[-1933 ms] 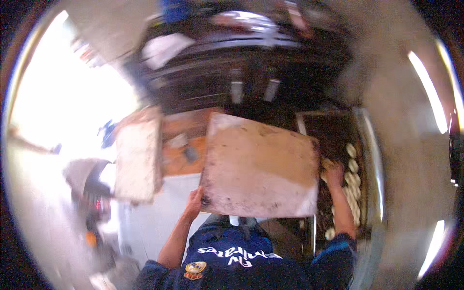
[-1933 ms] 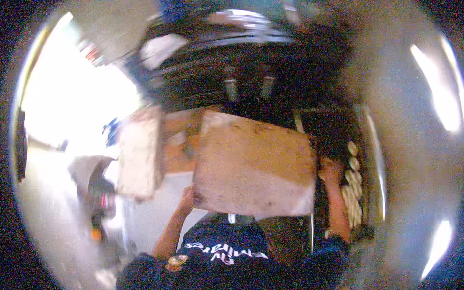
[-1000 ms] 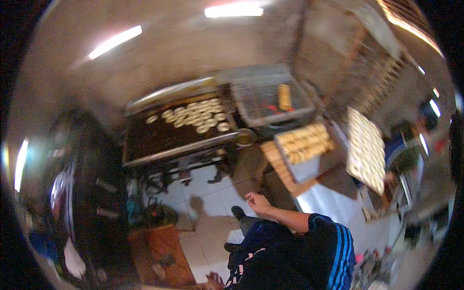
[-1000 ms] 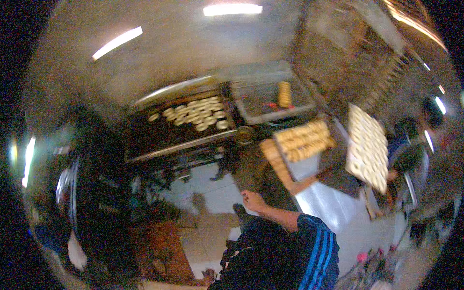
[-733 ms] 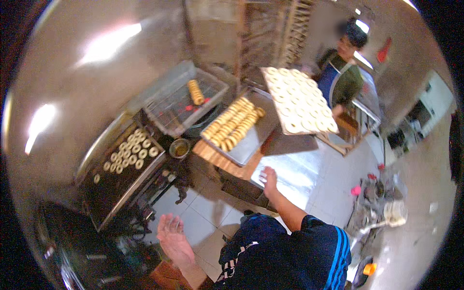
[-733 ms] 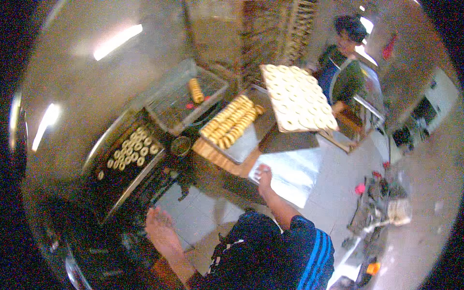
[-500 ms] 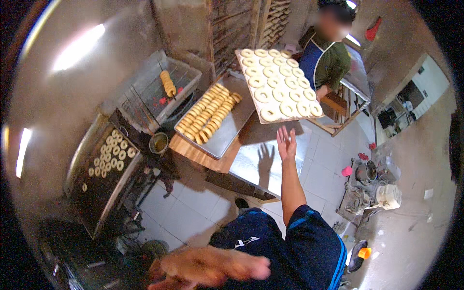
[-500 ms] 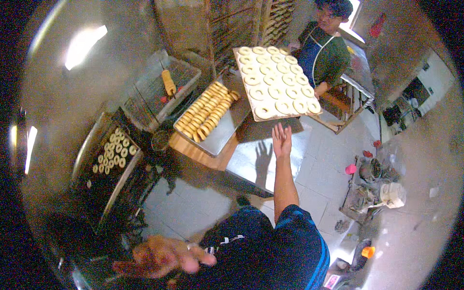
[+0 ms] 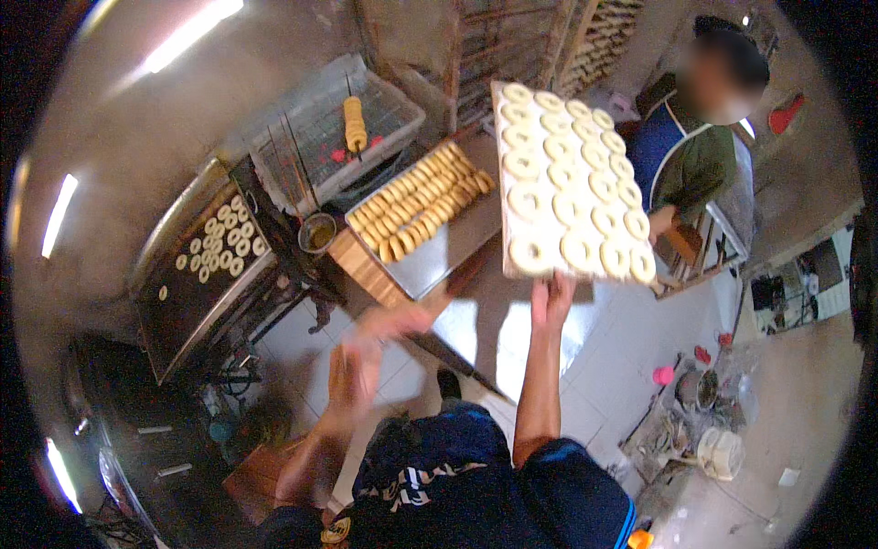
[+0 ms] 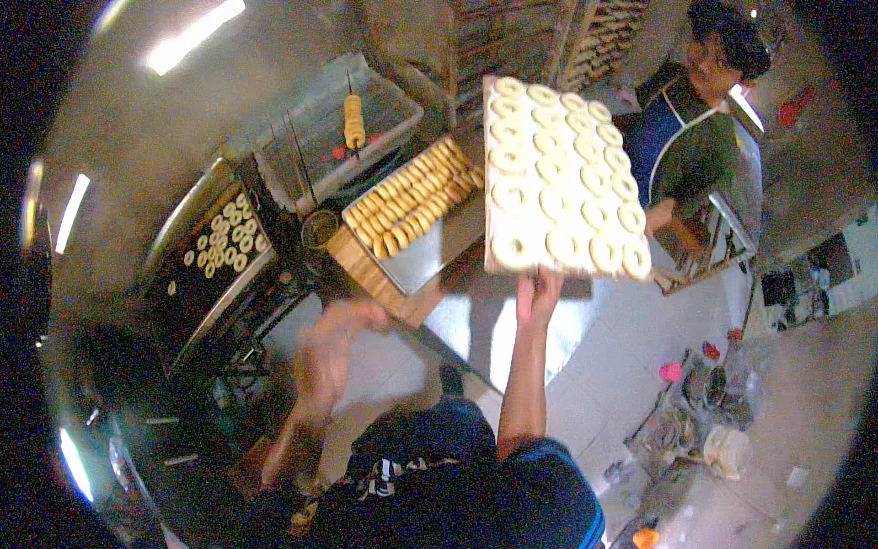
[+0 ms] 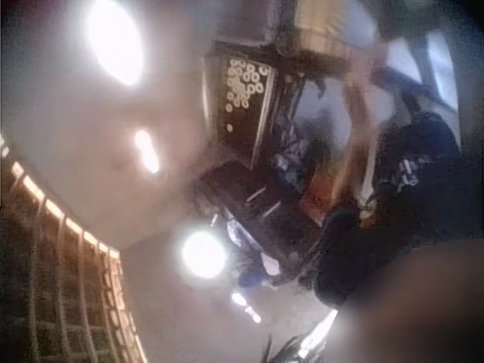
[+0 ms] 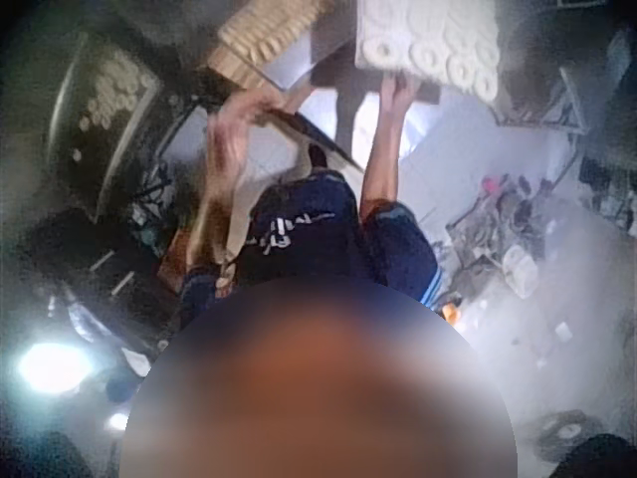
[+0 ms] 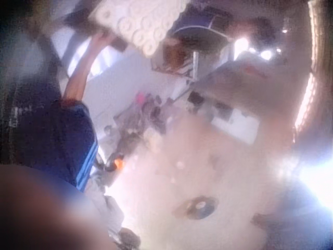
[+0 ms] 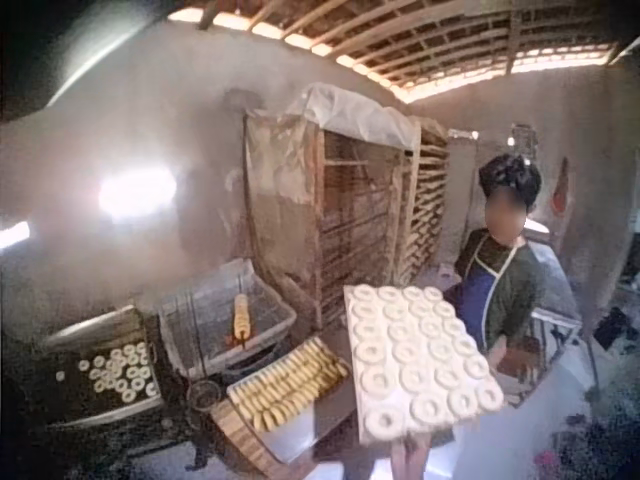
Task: The person uses a long wooden skewer to thread small ring-shaped doughnuts from a metal tray onto the skewer, forming a spiral stack. The person then places the completed skewer into a metal rack. The person repeats this process with additional doughnuts from the tray.
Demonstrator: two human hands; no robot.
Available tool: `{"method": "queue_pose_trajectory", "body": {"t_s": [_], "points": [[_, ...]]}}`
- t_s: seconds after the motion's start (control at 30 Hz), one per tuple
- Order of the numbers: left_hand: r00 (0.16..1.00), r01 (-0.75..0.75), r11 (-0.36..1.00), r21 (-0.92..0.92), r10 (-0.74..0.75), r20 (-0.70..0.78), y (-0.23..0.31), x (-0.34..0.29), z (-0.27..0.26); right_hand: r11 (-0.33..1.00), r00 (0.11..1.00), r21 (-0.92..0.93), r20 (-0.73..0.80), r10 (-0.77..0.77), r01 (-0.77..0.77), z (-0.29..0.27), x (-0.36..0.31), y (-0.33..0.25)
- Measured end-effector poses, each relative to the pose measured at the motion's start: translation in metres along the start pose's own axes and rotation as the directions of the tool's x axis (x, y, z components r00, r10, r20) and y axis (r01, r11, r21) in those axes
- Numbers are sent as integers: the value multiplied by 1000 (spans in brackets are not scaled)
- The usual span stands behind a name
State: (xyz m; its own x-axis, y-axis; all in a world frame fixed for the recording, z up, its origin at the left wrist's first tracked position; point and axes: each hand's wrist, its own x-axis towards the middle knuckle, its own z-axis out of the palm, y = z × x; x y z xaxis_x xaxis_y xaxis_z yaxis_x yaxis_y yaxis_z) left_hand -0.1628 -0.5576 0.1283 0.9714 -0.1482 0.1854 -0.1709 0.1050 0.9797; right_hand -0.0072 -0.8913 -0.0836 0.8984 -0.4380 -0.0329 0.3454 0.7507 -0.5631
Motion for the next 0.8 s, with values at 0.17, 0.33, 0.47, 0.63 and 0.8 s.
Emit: {"method": "queue_pose_trajectory", "body": {"t_s": [0.17, 0.33, 0.47, 0.63, 0.8], "points": [[875, 157, 951, -267, -259, -409, -120, 71, -73, 988, 984, 0, 91, 155, -155, -20, -96, -61], [851, 87, 736, -671, -405, -334, -149, 98, -167, 941, 923, -139, 193, 332, -309, -45, -140, -105], [953, 52, 591, -805, -270, -137, -94, 48, -268, 843, 835, -221, 158, 526, -490, -46, -110, -104], [856, 363, 629, -688, -517, -21, -32, -118, -304, 668, 577, -456, 343, 741, -587, -18, -53, -53], [538, 342, 794, -502, -603, -589, -14, -291, -188, 406, 197, -700, 363, 911, -588, 42, 5, 31]]}}
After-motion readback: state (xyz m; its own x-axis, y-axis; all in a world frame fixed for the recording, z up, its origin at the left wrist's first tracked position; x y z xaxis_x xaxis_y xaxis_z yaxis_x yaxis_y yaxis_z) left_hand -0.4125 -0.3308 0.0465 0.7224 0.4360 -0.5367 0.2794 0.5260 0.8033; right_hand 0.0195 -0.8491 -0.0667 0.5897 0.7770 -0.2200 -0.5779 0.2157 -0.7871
